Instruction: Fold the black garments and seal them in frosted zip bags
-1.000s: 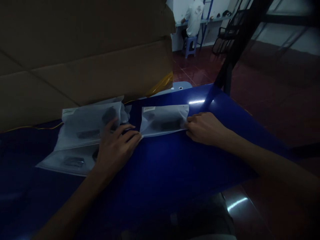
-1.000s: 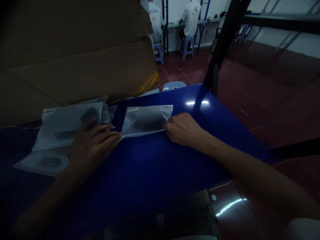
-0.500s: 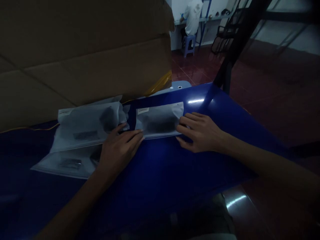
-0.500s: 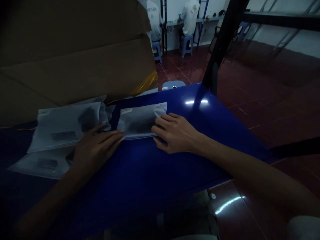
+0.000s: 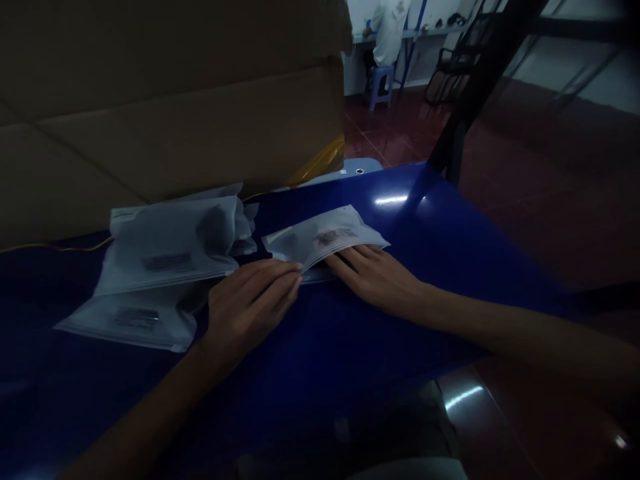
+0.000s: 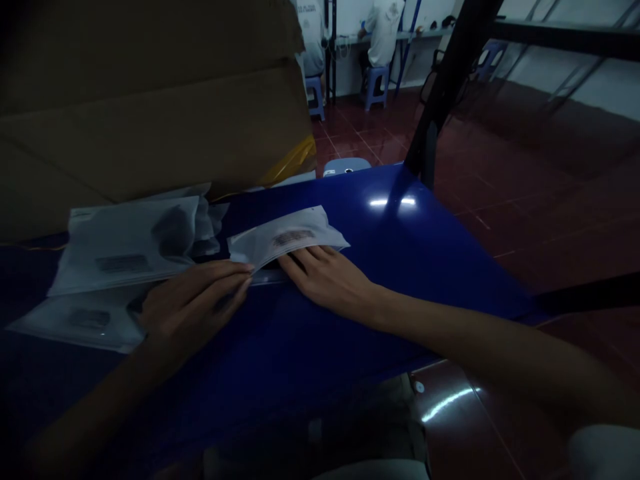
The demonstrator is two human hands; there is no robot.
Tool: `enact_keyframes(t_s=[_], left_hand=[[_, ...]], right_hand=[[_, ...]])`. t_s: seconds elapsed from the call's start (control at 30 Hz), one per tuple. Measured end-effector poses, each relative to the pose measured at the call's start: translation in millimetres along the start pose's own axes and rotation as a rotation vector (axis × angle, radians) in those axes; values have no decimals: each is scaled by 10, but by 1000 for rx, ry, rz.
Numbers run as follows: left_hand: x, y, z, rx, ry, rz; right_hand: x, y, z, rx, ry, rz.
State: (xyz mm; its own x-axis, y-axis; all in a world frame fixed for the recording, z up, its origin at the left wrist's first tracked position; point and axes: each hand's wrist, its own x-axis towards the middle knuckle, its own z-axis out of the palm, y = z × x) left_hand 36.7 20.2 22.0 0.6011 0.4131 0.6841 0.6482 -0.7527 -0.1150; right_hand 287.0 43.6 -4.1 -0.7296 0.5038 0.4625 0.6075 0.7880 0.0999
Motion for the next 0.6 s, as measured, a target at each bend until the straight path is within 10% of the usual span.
enact_keyframes(t_s=[0.3,0.6], left_hand=[[-72,47,137,13,-60,-7],[-122,-4,145,148,-93,-29]], right_hand=[[45,112,178,-22,-104,123],[37,202,68,76,256,-292]])
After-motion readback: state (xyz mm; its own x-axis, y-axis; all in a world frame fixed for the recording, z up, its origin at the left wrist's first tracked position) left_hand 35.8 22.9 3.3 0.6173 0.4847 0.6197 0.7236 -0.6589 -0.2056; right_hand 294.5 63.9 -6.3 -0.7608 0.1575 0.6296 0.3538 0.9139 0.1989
